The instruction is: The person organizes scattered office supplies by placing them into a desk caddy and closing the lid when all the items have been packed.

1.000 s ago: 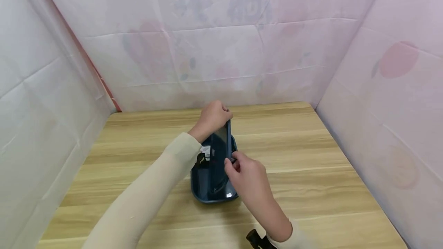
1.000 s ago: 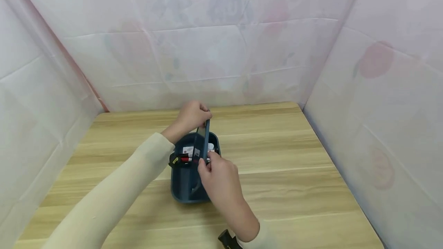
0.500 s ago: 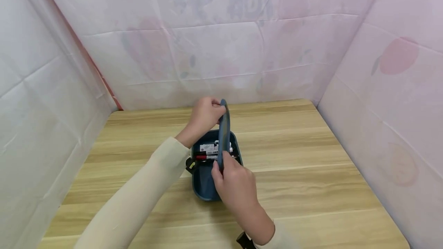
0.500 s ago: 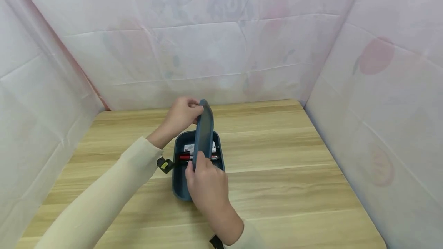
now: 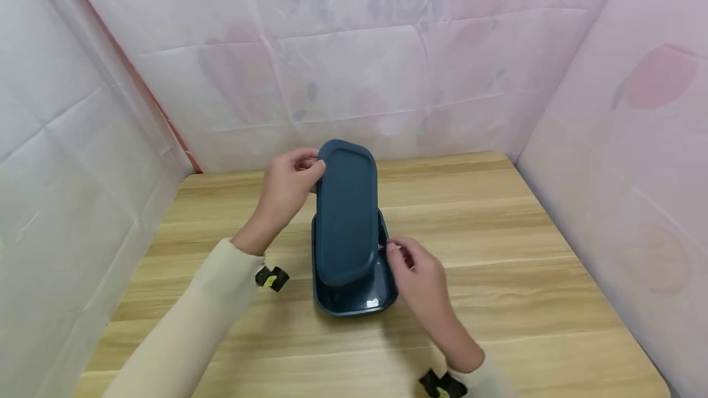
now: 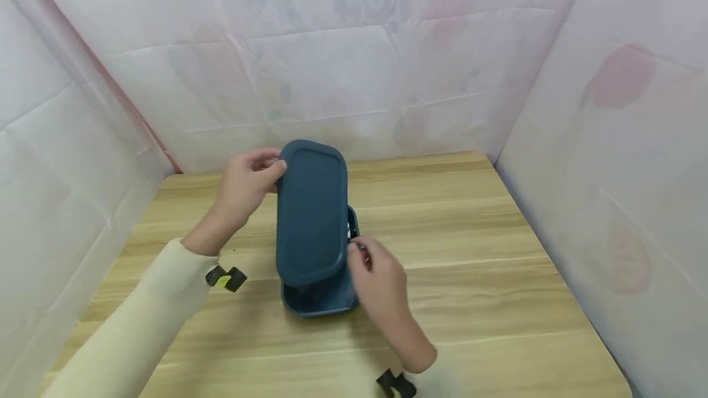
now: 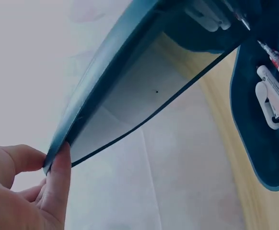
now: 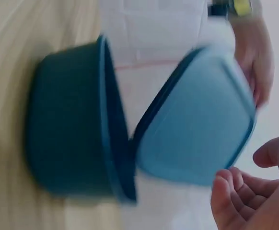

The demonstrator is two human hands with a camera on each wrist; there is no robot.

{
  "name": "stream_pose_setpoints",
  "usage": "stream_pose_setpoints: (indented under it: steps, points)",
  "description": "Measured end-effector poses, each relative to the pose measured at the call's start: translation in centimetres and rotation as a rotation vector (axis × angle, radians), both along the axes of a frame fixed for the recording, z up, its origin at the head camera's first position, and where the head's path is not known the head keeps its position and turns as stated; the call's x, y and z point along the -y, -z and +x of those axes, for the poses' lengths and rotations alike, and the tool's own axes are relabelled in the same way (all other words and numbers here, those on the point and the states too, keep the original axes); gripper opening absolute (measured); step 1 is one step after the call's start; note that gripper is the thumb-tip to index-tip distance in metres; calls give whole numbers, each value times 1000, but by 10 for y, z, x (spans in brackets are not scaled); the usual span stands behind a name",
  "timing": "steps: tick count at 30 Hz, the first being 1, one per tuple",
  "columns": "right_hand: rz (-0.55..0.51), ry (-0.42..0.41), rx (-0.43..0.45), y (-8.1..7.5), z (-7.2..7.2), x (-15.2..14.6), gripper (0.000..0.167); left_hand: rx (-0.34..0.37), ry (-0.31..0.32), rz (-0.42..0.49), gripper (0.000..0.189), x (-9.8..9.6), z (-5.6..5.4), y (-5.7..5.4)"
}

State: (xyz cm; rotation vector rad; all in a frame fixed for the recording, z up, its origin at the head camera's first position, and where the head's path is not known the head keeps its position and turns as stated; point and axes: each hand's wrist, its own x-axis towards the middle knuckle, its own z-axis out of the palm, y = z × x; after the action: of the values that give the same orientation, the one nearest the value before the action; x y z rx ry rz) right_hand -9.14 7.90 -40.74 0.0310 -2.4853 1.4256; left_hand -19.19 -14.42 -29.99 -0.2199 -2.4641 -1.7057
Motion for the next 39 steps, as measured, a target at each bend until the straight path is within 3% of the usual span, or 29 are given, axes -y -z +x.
stream_pose_setpoints:
  steps: [7,11,16,23,28,34,39]
  points:
    - [-412,-124,304,18,-7,-37,28,45,15,181,31,24,19,-4]
    - [-598,-239,395,24,-6,-46,40,63,31,259,32,27,25,-1]
    - [-728,-327,441,28,-3,-52,47,102,31,341,33,26,27,11]
    - [-737,-281,457,31,5,-61,35,168,28,428,35,29,24,43]
    - [-693,-225,482,32,8,-64,35,240,11,444,36,32,19,75]
    - [-635,-156,495,37,10,-62,33,301,-17,408,37,34,11,114]
    - [-577,-125,509,40,12,-57,33,340,-45,313,34,31,6,134]
